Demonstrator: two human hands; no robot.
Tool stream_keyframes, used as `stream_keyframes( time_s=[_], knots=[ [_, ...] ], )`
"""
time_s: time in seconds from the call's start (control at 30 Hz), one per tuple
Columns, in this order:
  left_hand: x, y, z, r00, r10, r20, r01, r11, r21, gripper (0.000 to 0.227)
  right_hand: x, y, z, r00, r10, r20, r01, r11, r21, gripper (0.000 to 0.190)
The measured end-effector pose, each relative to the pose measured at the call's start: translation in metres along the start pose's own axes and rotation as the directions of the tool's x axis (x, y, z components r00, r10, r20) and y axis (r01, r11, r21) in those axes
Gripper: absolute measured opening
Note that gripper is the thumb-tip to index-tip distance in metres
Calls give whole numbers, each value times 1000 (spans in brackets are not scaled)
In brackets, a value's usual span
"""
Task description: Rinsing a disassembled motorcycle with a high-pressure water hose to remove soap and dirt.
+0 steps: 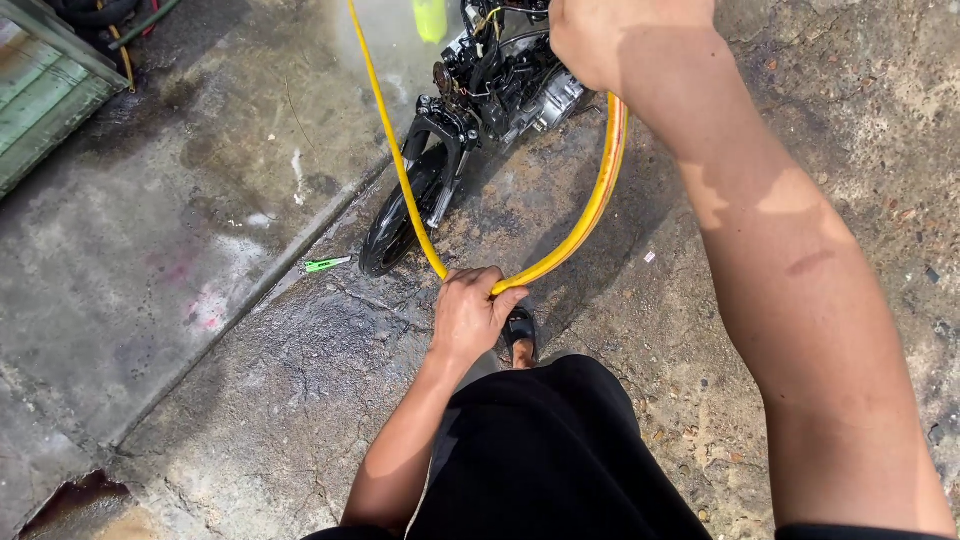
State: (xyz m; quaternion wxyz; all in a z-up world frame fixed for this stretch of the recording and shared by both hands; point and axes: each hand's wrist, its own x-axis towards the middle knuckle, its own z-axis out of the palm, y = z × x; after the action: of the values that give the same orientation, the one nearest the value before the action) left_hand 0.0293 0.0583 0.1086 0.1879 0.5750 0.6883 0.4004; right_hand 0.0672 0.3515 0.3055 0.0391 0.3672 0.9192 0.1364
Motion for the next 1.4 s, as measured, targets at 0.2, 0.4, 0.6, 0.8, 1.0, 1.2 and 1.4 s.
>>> stream_keyframes(
  time_s=[0.2,0.4,0.6,0.8,1.0,1.2,1.4],
  knots=[
    [-5,-8,0,999,-48,-3,48,999,-5,59,-2,-12,-8,956,-155,250,249,880,-404,22],
    [-13,-15,6,999,-38,2,38,999,27,63,-1,0,33,995,16,-94,-22,997,-67,32],
    [-20,-25,10,999,-9,34,6,995,96,61,-40,16,55,882,49,-468,31,986,161,14],
    [-31,-36,12,997,-4,82,-12,980,196,66,-58,12,65,973,173,-152,-96,907,411,42],
    [-35,-47,15,991,23,129,-47,981,188,68,-70,4,44,979,186,87,-205,893,400,45],
    [-30,-53,12,990,42,137,-58,992,115,69,-74,-6,19,980,164,110,-191,931,310,49],
    [-29,-69,-12,983,61,176,-71,996,52,69,-86,-26,18,899,148,412,-306,886,349,50]
  ],
)
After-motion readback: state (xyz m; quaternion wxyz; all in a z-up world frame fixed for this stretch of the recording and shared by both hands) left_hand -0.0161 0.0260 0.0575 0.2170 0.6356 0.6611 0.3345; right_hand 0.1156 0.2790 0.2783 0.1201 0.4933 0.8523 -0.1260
